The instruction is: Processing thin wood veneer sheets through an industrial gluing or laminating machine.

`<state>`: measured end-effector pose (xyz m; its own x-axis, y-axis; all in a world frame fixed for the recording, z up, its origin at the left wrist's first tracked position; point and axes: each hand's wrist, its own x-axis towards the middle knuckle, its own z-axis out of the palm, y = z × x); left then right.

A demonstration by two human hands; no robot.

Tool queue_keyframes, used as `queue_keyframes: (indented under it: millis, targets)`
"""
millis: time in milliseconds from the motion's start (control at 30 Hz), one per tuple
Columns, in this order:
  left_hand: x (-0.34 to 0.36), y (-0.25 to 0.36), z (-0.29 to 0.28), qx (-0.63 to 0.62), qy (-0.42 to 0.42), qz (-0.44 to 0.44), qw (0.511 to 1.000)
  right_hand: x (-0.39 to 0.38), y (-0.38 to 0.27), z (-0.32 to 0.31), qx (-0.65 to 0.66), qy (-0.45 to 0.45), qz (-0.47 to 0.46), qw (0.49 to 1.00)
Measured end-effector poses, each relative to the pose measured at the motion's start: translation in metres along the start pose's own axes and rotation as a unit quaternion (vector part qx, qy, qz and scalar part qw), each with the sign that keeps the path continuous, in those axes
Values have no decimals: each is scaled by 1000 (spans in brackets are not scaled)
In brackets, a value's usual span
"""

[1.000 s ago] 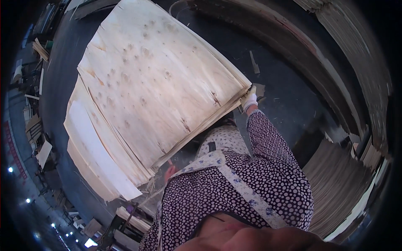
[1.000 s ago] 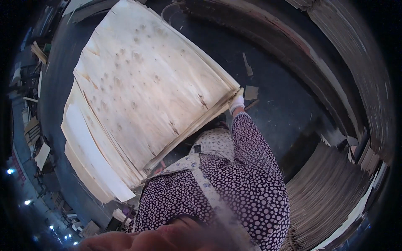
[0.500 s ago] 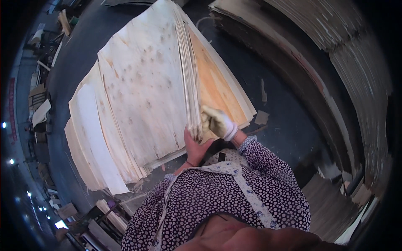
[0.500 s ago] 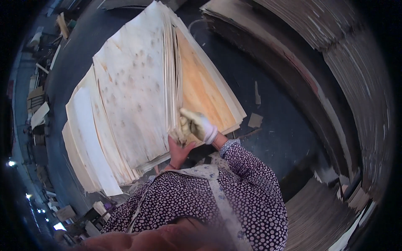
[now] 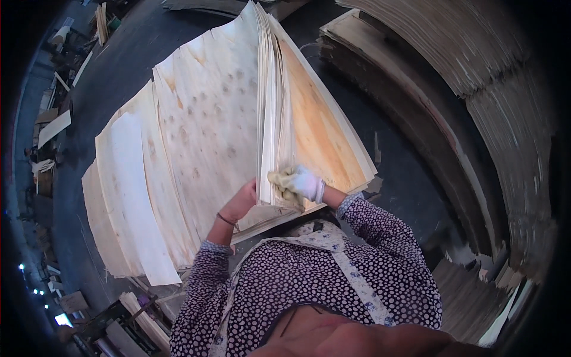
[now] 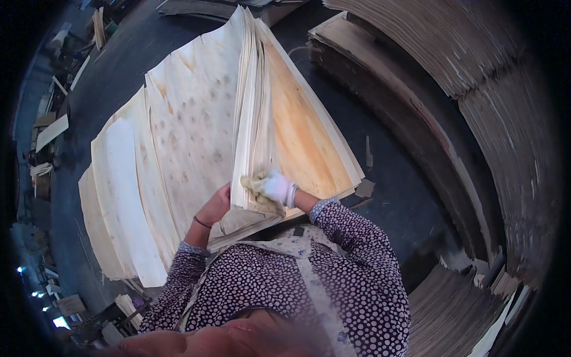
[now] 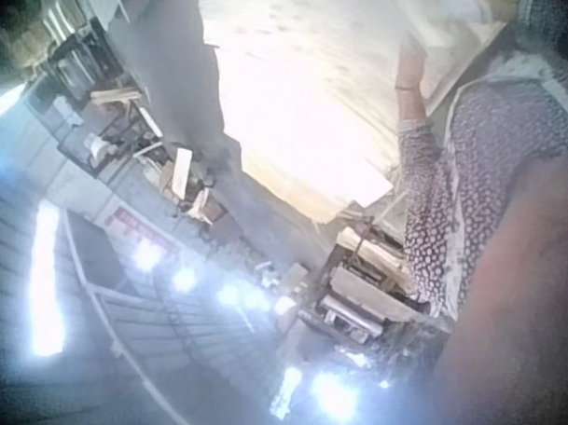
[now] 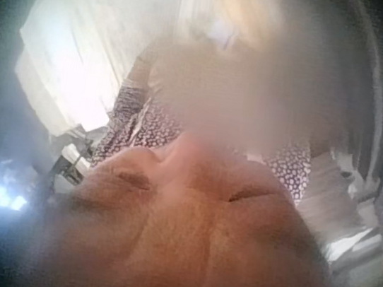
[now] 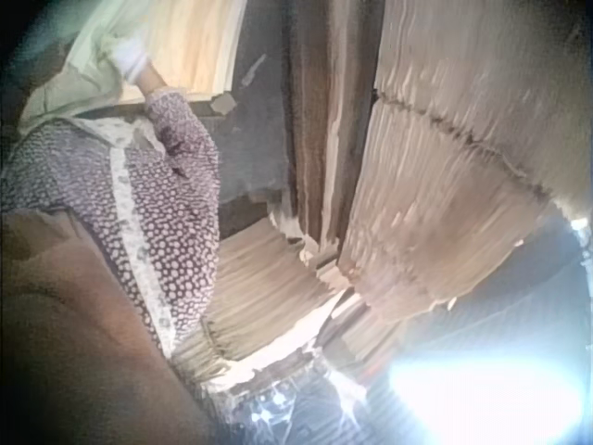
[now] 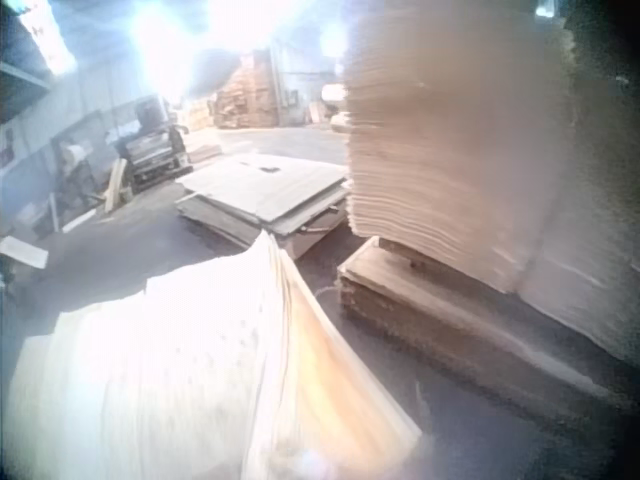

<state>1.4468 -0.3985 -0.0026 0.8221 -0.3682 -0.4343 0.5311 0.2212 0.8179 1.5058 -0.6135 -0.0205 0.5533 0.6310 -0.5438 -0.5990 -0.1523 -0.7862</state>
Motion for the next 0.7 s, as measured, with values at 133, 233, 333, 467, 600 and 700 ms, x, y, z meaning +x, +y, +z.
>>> queue_keyframes:
  millis: [133, 233, 333, 467, 600, 700]
  targets:
    - [0, 3, -62, 2, 25, -160, 987, 27, 15, 42, 51, -25, -39, 998]
    - [31, 1, -40, 66, 91, -134, 985, 37, 31, 24, 3, -55, -44, 998]
    - [34, -7, -26, 89, 135, -121, 979, 36, 26, 27, -25, -57, -2, 998]
    - [58, -14, -21, 324, 253, -35, 911, 83, 96, 2, -275, -37, -156, 948]
    - [89, -26, -45, 272, 309, 8, 911, 10, -1, 23, -203, -18, 29, 979]
    - [118, -41, -80, 368, 321, 12, 873, -3, -14, 25, -267, -32, 41, 962]
